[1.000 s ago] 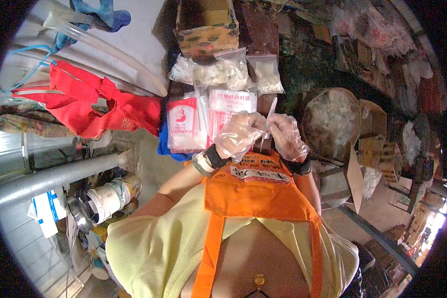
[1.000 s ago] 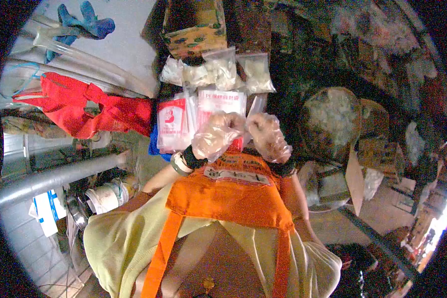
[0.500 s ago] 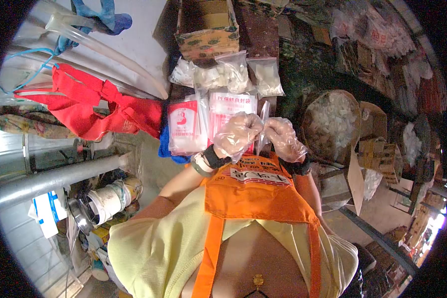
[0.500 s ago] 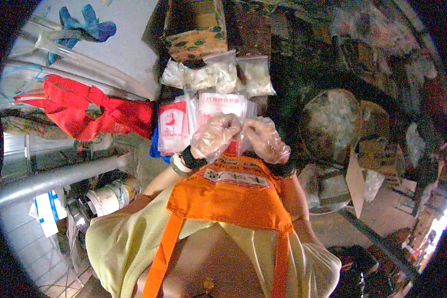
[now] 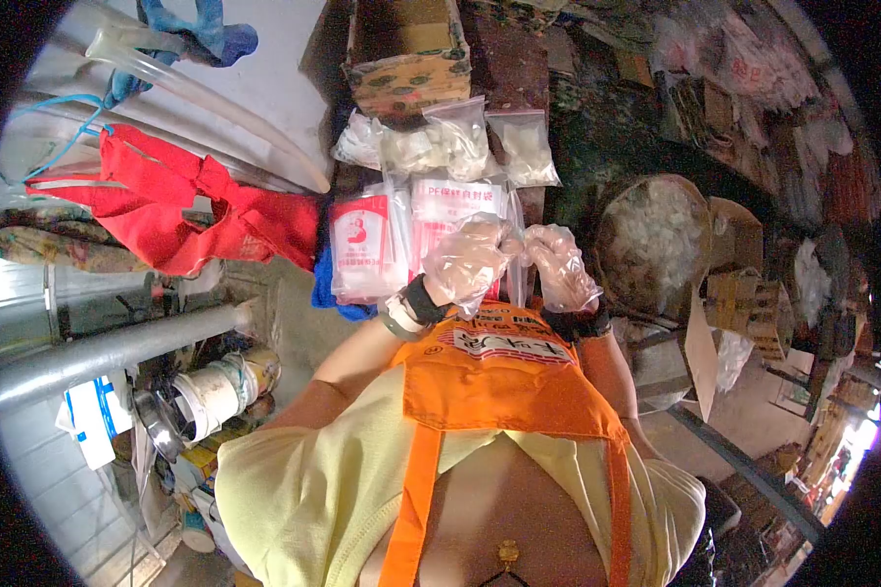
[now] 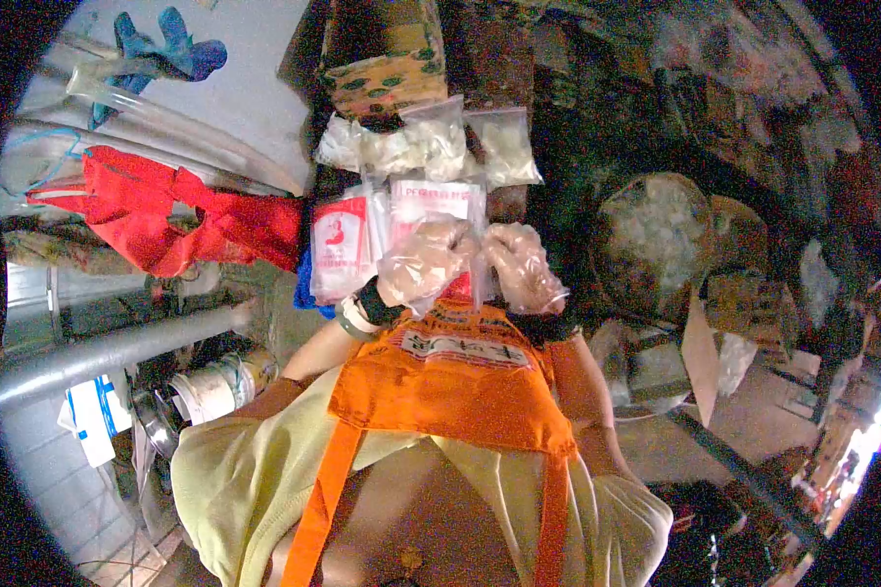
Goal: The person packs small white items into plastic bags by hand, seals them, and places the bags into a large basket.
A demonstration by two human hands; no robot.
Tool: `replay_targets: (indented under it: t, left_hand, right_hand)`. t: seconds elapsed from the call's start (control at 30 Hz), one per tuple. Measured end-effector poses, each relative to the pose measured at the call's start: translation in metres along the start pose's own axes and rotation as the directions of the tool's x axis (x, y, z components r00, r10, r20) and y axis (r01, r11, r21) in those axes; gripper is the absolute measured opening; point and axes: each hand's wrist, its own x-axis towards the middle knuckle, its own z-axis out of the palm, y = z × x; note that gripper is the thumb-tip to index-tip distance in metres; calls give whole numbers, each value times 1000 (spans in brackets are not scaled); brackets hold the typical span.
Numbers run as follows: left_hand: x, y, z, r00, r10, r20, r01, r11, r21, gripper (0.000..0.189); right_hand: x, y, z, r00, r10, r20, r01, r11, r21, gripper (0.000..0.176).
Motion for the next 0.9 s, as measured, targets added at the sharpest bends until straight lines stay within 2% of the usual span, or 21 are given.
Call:
replay_targets:
  t: [0.03, 0.1, 0.13, 0.2, 0.27, 0.3, 0.33, 0.4, 0.43, 0.47, 0.57, 0.6, 0.67, 0.7, 0.73, 0.77, 0.8, 0.83, 0.87, 0.9]
  left_hand:
    - [4, 9, -4, 997, -76, -2, 76, 997, -20, 12]
    - [10, 27, -12, 974, -226, -1, 226, 972, -62, 14]
    - [5, 19, -4, 985, -164, -44, 165, 986, 6, 14]
    - [-10, -4, 20, 993, -33, -114, 50, 988, 146, 15]
    - [-13, -20, 3, 975, -171, -143, 165, 985, -52, 15]
    - [-11, -13, -8, 979, -155, -134, 168, 981, 95, 17]
    - [-7, -5, -20, 982, -139, -124, 166, 957, 240, 20]
    - [3, 23, -36, 962, -228, -152, 253, 953, 170, 22]
    - [10, 29, -40, 949, -263, -174, 288, 948, 136, 24]
    - [10, 13, -26, 961, -215, -176, 243, 958, 153, 28]
    - [16, 17, -20, 974, -217, -69, 223, 970, 96, 24]
    - [15, 14, -7, 970, -228, -81, 238, 961, 143, 24]
    - [10, 1, 4, 975, -209, -72, 217, 967, 137, 23]
    - [9, -3, 5, 977, -200, -67, 208, 969, 133, 22]
    - [7, 1, -9, 972, -197, -125, 202, 979, 25, 20]
    - [1, -22, 0, 947, -295, -130, 284, 954, -94, 20]
    - [-6, -62, 22, 913, -388, -124, 358, 910, -211, 21]
    - [-4, -62, 18, 950, -282, -134, 288, 957, 30, 22]
    - [-3, -62, 13, 975, -172, -142, 205, 941, 271, 23]
    - [-2, -55, 3, 989, -115, -92, 138, 947, 291, 24]
  right_hand:
    - [2, 6, 3, 999, -26, -38, 25, 1000, -10, 23]
    - [4, 6, 0, 999, -19, 40, 18, 999, 32, 22]
    - [6, 4, -2, 997, -17, 78, 13, 999, 52, 21]
    - [8, 9, -11, 998, 40, 49, -47, 987, 153, 18]
    - [6, 16, -26, 994, 102, 28, -106, 962, 252, 18]
    - [5, 12, -37, 995, 99, 9, -99, 976, 195, 24]
    - [4, 6, -37, 975, -198, -98, 168, 953, -252, 24]
    - [-4, -3, -34, 912, -408, -41, 294, 720, -629, 24]
    - [0, -10, -35, 939, -342, -25, 259, 754, -603, 25]
    - [3, -17, -33, 961, -276, -6, 222, 785, -578, 26]
    - [4, -41, -7, 977, -51, -206, -59, 866, -496, 25]
    - [6, -40, -2, 983, -6, -182, -68, 917, -394, 19]
    - [10, -11, -2, 975, -221, -19, 196, 901, -387, 18]
    - [11, 9, -2, 944, -325, 61, 324, 872, -367, 18]
    - [10, 28, -1, 920, -390, 25, 359, 820, -446, 15]
    - [9, 46, 0, 891, -453, -12, 380, 761, -526, 13]
    - [14, 60, 1, 899, -436, -52, 345, 774, -530, 12]
    - [16, 54, -1, 894, -449, 20, 319, 603, -732, 11]
    - [19, 47, -3, 884, -459, 91, 289, 382, -878, 11]
    - [17, 53, 0, 927, -374, -41, 303, 806, -509, 8]
